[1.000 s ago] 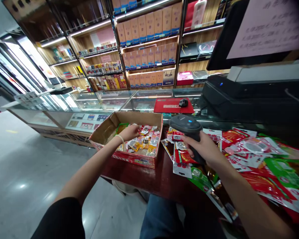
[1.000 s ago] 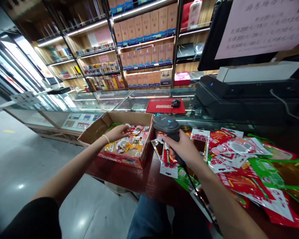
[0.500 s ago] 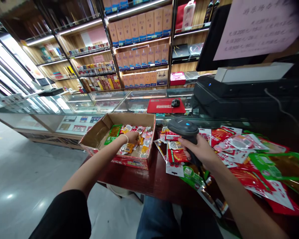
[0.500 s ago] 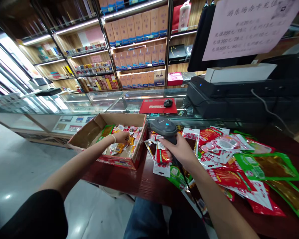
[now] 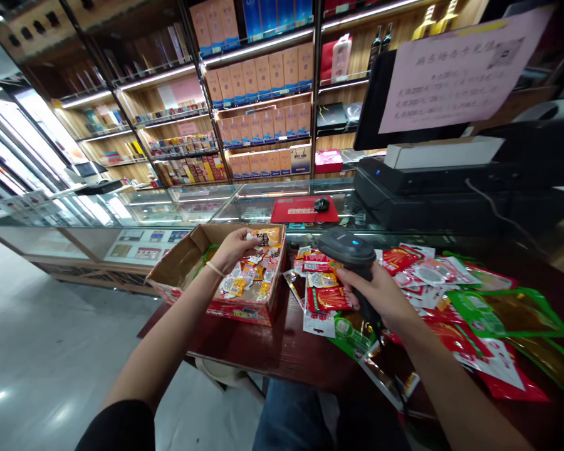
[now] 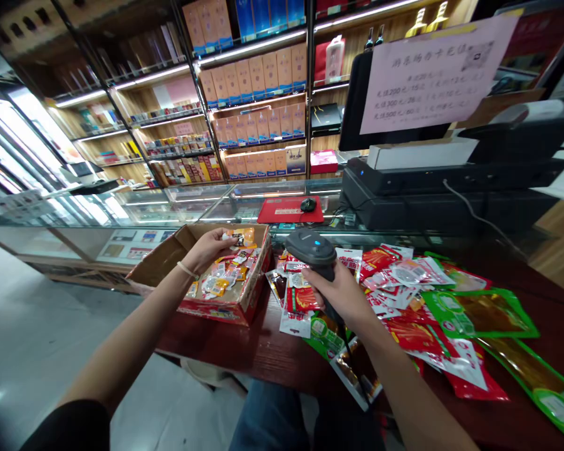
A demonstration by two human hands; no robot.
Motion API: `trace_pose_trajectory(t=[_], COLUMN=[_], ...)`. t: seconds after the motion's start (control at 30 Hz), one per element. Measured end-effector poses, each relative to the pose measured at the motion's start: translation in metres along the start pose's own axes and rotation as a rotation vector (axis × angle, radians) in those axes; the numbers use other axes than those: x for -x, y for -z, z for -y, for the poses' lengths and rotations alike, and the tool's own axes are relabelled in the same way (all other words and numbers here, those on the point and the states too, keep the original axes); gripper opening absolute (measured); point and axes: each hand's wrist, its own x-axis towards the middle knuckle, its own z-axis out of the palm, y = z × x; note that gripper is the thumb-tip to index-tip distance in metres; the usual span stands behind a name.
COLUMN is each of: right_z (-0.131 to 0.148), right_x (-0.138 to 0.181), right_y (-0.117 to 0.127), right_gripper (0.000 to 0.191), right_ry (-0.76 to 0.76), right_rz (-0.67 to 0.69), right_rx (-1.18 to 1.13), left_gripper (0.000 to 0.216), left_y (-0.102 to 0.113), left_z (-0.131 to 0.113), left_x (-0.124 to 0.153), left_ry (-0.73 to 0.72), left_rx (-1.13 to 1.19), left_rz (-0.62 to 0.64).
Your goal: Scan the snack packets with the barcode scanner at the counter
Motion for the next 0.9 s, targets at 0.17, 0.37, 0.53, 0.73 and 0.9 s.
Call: trace_pose_trajectory(t=[0.17, 0.37, 0.53, 0.73, 0.9], right_z=[0.007, 0.003, 0.003, -0.002, -0.01], right_x=[0.015, 0.037, 0.058, 0.073, 0.079], right_y=[0.018, 0.051, 0.078, 0.097, 0.101], right_gripper=[0.038, 0.041, 0.037, 0.038, 0.04], right_ry=[0.032, 0.035, 0.001, 0.006, -0.013], right_rz=[-0.04, -0.124, -0.228, -0.281, -0.312], right_rx=[0.014, 0.047, 0.011, 0.021, 0.04], left_gripper=[0.034, 0.036, 0.034, 0.04, 0.055], left_y=[-0.056, -0.118, -0.144, -0.161, -0.173], left_z=[0.004, 0.019, 0.041, 0.071, 0.084], left_x=[0.022, 0.039, 0.037, 0.033, 0.039], left_ry=[-0.084, 0.025, 0.16, 0.091, -0.031], left_rx=[0.182, 0.407, 0.475, 0.46, 0.428], left_rz=[0.096, 0.246, 0.358, 0.33, 0.394])
